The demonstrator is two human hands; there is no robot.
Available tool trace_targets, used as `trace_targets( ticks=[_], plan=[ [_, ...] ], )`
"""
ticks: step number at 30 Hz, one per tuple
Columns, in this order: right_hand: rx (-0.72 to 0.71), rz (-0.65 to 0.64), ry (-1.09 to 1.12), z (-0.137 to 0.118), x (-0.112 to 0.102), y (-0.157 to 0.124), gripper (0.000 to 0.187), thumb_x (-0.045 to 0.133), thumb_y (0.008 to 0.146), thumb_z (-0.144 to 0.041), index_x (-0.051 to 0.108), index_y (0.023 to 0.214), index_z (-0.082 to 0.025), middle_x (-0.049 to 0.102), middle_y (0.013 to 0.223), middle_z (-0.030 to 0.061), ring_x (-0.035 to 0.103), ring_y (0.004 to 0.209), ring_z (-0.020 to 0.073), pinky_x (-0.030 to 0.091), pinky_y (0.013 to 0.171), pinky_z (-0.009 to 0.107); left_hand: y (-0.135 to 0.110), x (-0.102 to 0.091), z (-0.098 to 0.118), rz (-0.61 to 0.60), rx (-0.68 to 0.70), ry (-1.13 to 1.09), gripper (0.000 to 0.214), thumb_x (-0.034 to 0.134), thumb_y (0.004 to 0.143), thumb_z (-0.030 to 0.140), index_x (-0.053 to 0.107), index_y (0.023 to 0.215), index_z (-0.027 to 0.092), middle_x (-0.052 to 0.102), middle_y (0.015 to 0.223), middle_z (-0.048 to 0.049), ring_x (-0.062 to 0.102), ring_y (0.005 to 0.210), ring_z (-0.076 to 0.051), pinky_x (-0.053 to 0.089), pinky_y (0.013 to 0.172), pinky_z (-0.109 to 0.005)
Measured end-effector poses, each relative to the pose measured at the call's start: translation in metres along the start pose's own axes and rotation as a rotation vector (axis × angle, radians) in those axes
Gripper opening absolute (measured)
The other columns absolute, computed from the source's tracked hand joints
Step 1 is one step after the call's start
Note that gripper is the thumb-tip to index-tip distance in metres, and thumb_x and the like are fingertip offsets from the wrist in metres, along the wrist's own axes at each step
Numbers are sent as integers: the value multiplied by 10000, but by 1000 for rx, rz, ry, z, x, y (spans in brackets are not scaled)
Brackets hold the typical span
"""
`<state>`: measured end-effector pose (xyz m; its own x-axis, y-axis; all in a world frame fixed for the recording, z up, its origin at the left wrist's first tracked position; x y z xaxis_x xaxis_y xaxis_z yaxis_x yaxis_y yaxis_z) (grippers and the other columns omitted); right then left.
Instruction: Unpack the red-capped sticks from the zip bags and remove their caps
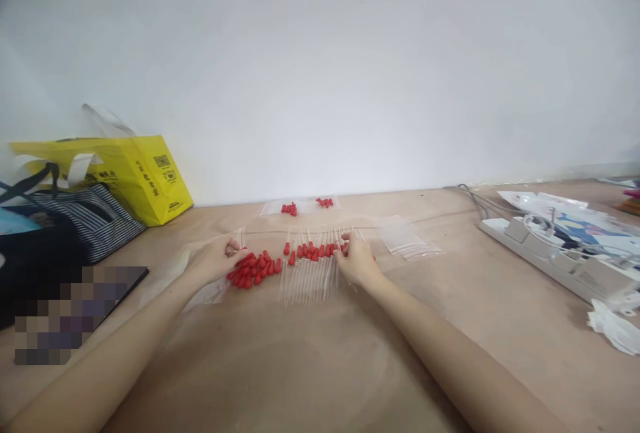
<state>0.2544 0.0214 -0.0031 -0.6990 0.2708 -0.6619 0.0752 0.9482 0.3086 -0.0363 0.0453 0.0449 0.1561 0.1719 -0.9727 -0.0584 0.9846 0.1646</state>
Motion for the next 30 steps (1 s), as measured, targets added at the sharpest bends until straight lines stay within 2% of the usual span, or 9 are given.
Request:
trace_targets(
  ticks=[5, 11, 19, 21, 24, 28, 30],
  plan=[
    [89, -80, -61, -3, 5, -3, 204, 559, 663, -164, 434, 824, -160, 541, 621, -18, 516, 582, 117, 351, 535, 208, -12, 7, 21, 211, 166, 62, 223, 435, 754, 413, 546, 756, 220, 653, 713, -16, 575, 780, -224, 284, 802, -400],
    [113, -125, -181, -3, 11, -1, 207, 564, 687, -215, 419, 826, -163, 561, 668, 23, 537, 651, 152, 335, 540, 220, -15, 21, 25, 340, 283, 138, 312, 405, 781, 430, 553, 637, 196, 654, 726, -38, 550, 774, -234, 258, 791, -417],
    [64, -88, -181, -5, 8, -2, 175, 537, 708, -202, 455, 856, -157, 581, 693, 33, 541, 636, 145, 342, 539, 223, -22, 21, 32, 529, 376, 119, 313, 429, 792, 439, 602, 702, 193, 648, 764, -49, 529, 792, -239, 258, 794, -415],
    [46, -50, -162, -3, -1, 3, 147, 528, 715, -216, 479, 840, -157, 582, 677, 27, 536, 614, 136, 348, 538, 221, -29, 20, 38, 525, 423, 102, 299, 428, 800, 426, 606, 716, 200, 644, 763, -47, 523, 798, -231, 260, 812, -415],
    [66, 15, -208, 9, -21, 16, 94, 521, 714, -243, 526, 768, -166, 593, 666, 33, 537, 607, 139, 350, 532, 226, -44, 23, 52, 450, 543, 53, 266, 429, 811, 386, 615, 743, 208, 642, 779, -48, 518, 817, -222, 272, 838, -419],
    [139, 41, -286, 31, -47, 30, 99, 560, 673, -277, 559, 642, -183, 605, 641, 34, 543, 606, 148, 347, 522, 231, -69, 31, 77, 273, 871, -123, 203, 465, 801, 336, 624, 850, 218, 633, 935, -53, 521, 899, -211, 316, 862, -408],
    [126, -1, -274, 36, -52, 31, 130, 590, 651, -306, 565, 618, -184, 592, 598, 16, 532, 567, 136, 344, 504, 224, -80, 34, 92, 168, 1047, -178, 243, 469, 804, 348, 602, 976, 238, 593, 1077, -52, 488, 1018, -215, 292, 929, -414]
  ],
)
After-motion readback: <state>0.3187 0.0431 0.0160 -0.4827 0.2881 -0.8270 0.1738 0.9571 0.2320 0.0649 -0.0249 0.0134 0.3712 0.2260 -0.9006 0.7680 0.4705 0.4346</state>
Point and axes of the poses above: each hand's wrist, its own y-axis towards the middle knuckle, its own x-axis out of the palm, z = x × y, the point moved 2 cm from there along y, towards the middle knuckle
